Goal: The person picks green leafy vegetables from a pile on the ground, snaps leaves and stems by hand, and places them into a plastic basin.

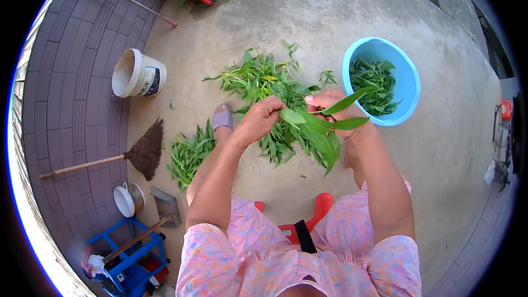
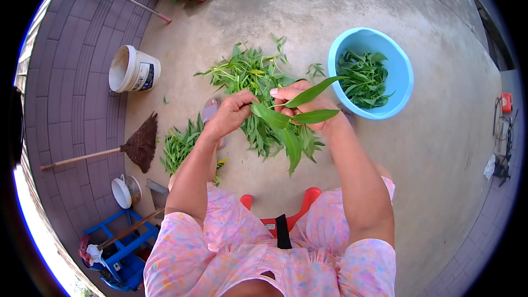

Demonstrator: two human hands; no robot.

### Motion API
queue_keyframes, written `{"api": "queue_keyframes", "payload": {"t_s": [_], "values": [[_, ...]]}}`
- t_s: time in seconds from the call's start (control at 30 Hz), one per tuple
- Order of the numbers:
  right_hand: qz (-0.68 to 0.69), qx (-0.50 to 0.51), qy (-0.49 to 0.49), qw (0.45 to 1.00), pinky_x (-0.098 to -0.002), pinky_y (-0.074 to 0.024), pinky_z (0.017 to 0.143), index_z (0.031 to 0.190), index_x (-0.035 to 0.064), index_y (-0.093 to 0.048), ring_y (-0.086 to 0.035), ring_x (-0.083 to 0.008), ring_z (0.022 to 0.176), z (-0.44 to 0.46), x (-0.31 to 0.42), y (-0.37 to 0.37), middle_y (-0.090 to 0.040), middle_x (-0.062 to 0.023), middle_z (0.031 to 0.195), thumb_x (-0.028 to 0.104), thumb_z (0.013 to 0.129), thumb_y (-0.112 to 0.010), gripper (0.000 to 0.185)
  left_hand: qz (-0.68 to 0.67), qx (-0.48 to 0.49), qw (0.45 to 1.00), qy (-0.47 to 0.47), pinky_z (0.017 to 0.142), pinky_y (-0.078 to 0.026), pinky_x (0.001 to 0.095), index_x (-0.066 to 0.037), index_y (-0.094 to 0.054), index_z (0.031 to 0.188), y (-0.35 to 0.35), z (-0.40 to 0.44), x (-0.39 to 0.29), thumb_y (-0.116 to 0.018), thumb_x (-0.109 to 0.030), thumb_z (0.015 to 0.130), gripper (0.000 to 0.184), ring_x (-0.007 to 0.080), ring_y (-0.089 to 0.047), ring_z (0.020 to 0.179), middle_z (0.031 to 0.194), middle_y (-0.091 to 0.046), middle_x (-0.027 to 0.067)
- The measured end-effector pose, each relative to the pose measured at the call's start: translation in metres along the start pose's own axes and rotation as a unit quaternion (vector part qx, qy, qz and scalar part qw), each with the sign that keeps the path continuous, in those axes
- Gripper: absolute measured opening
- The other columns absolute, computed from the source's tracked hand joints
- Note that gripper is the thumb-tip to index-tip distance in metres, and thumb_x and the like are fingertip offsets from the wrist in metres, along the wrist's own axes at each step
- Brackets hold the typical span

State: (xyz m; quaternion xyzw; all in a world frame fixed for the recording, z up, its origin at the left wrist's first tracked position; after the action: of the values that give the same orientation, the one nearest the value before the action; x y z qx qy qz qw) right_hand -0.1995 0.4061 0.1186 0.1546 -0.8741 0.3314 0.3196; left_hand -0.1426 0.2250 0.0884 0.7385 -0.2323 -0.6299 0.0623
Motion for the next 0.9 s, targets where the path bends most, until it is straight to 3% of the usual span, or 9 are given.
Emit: {"api": "queue_keyframes", "payload": {"t_s": [0.17,0.23,0.33,0.57,0.73,0.9], "values": [[0.063,-0.016,0.016,0.998,-0.0197,-0.0243,0.033,0.064,0.0043,-0.054,-0.038,-0.0059,0.039,-0.005,-0.002,0.002,-0.047,0.0002,0.052,0.017,0.074,-0.058,0.016,-0.089,0.011,0.995,0.040,0.063,-0.040,0.0266,0.001,-0.054,0.083,-0.003,0.000,0.003,-0.045,0.002,0.074,0.013,0.0143,-0.049,0.070,0.076,-0.049,0.0050],[0.077,-0.028,0.016,0.997,-0.0197,-0.0230,0.032,0.064,0.0055,-0.054,-0.036,-0.0055,0.037,-0.005,-0.003,0.007,-0.047,0.0008,0.052,0.014,0.074,-0.058,0.013,-0.153,-0.028,0.983,0.096,0.060,-0.040,0.0244,0.001,-0.054,0.084,0.001,-0.001,0.004,-0.047,0.001,0.075,0.012,0.0113,-0.048,0.069,0.077,-0.050,0.0037],[0.133,0.051,0.029,0.989,-0.0182,-0.0213,0.030,0.065,0.0073,-0.050,-0.032,-0.0044,0.034,0.001,-0.006,0.014,-0.046,-0.0001,0.051,0.011,0.076,-0.053,0.012,-0.084,-0.079,0.987,0.112,0.060,-0.039,0.0227,0.002,-0.055,0.084,0.010,0.000,0.012,-0.049,0.001,0.075,0.011,0.0111,-0.047,0.068,0.077,-0.050,0.0045],[0.170,-0.007,0.050,0.984,-0.0184,-0.0207,0.033,0.069,0.0043,-0.052,-0.031,-0.0054,0.035,-0.006,0.006,0.011,-0.043,-0.0003,0.049,0.019,0.080,-0.049,0.018,-0.082,-0.159,0.978,0.111,0.061,-0.038,0.0228,0.002,-0.056,0.084,0.019,0.000,0.025,-0.051,0.000,0.074,0.011,0.0120,-0.047,0.067,0.075,-0.051,0.0051],[0.134,-0.074,0.069,0.986,-0.0193,-0.0214,0.032,0.066,0.0021,-0.054,-0.031,-0.0057,0.034,-0.009,0.011,0.009,-0.044,0.0003,0.049,0.018,0.075,-0.057,0.018,-0.061,-0.179,0.977,0.100,0.060,-0.039,0.0229,0.002,-0.057,0.083,0.020,0.000,0.025,-0.051,0.003,0.073,0.011,0.0126,-0.048,0.068,0.074,-0.052,0.0061],[0.098,-0.042,0.085,0.991,-0.0201,-0.0214,0.032,0.066,0.0026,-0.057,-0.030,-0.0043,0.034,-0.013,0.010,0.006,-0.044,0.0022,0.050,0.014,0.070,-0.061,0.012,-0.082,-0.184,0.973,0.109,0.059,-0.039,0.0221,0.002,-0.057,0.082,0.023,0.000,0.021,-0.052,0.002,0.073,0.011,0.0111,-0.049,0.066,0.074,-0.053,0.0049]]}}
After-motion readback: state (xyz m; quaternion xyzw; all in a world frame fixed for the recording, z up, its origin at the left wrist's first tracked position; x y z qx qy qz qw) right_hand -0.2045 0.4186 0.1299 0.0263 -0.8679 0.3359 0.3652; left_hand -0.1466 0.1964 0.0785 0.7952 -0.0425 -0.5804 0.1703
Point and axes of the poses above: each hand's wrist, its own z-axis towards the middle knuckle, its own y-axis out of the back of the hand, x = y × z, the point moved 2 cm from there along z, towards the middle knuckle
